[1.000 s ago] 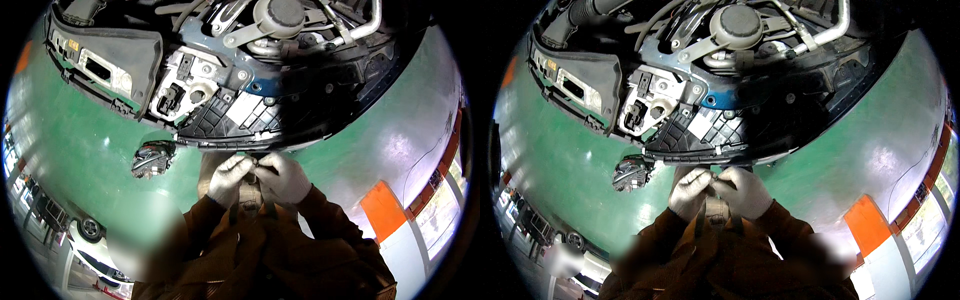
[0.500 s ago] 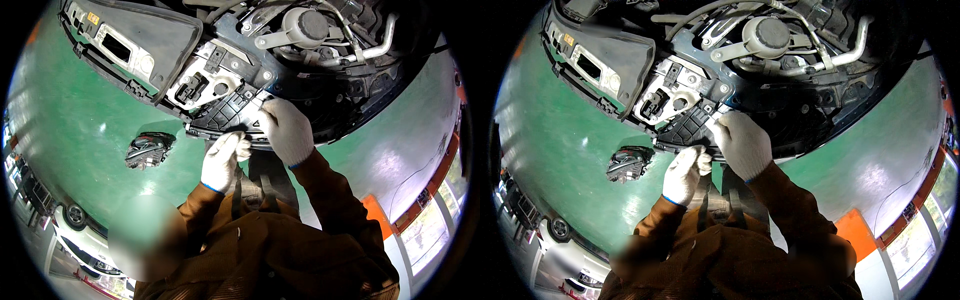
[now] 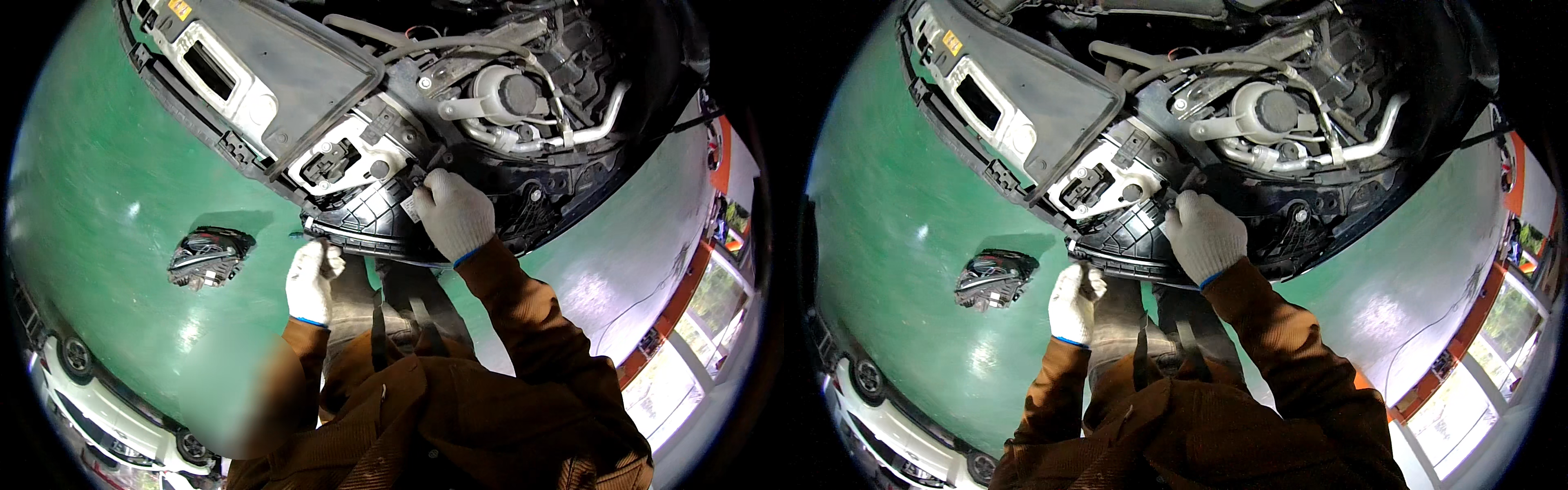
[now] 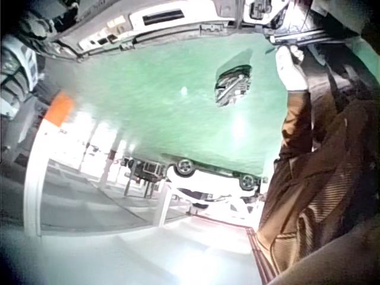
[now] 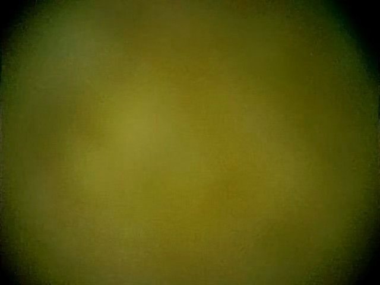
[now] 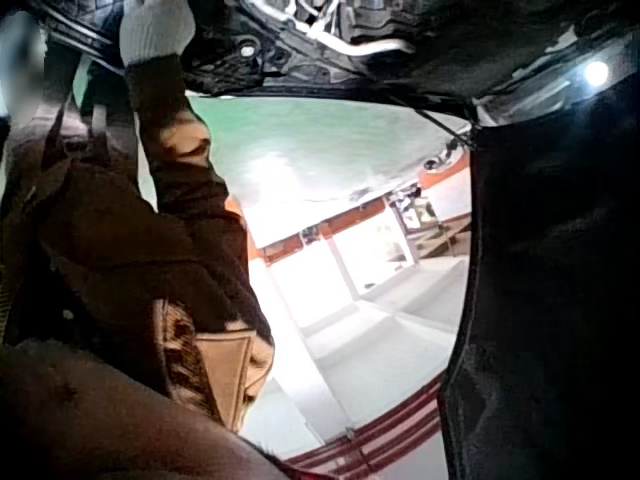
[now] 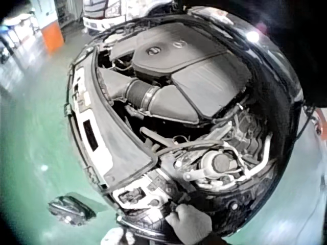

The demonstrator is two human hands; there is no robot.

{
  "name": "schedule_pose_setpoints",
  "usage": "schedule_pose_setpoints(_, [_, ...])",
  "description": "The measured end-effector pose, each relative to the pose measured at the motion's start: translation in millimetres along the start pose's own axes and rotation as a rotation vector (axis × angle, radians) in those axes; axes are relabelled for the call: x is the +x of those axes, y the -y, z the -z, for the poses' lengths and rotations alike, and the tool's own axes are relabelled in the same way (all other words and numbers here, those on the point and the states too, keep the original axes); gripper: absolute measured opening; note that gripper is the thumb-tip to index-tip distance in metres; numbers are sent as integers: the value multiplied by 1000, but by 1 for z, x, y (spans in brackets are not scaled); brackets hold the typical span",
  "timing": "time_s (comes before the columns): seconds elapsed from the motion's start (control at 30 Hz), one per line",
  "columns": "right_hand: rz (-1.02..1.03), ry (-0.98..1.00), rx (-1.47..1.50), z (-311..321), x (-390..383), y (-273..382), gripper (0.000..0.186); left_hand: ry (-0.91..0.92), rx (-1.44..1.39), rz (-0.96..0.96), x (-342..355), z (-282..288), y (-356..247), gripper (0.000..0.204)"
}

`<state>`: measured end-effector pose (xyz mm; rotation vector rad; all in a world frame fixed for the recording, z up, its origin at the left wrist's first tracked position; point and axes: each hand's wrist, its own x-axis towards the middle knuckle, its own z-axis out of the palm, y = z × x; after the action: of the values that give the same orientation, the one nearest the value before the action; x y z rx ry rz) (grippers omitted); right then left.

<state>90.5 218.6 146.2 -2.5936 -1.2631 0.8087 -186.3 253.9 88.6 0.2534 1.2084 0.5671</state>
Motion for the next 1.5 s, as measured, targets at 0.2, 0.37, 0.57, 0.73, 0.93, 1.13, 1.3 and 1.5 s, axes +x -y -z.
schedule_pose_setpoints(0.2, [26,91,-243,7,-1,15,25,-379,157,-288,62,29,4,29])
schedule_pose_setpoints(0.37, [16,145,-318,7,4,27,26,-157,-25,-112,113,23,15,50])
schedule_pose_setpoints(0.57, [131,210,-492,1,8,30,21,128,-187,-5,105,-6,-11,38])
schedule_pose_setpoints(0.73, [133,219,-515,4,14,35,27,45,9,79,112,6,-7,37])
schedule_pose_setpoints(0.93, [116,177,-462,1,8,34,27,-13,50,126,109,-2,-17,42])
schedule_pose_setpoints(1.13, [35,232,-476,9,20,38,27,3,16,95,114,1,-10,44])
schedule_pose_setpoints(1.3, [-27,259,-474,7,19,41,29,-65,46,129,110,-2,-13,47])
schedule_pose_setpoints(1.5, [-73,267,-502,0,18,44,30,-69,50,139,115,1,-3,44])
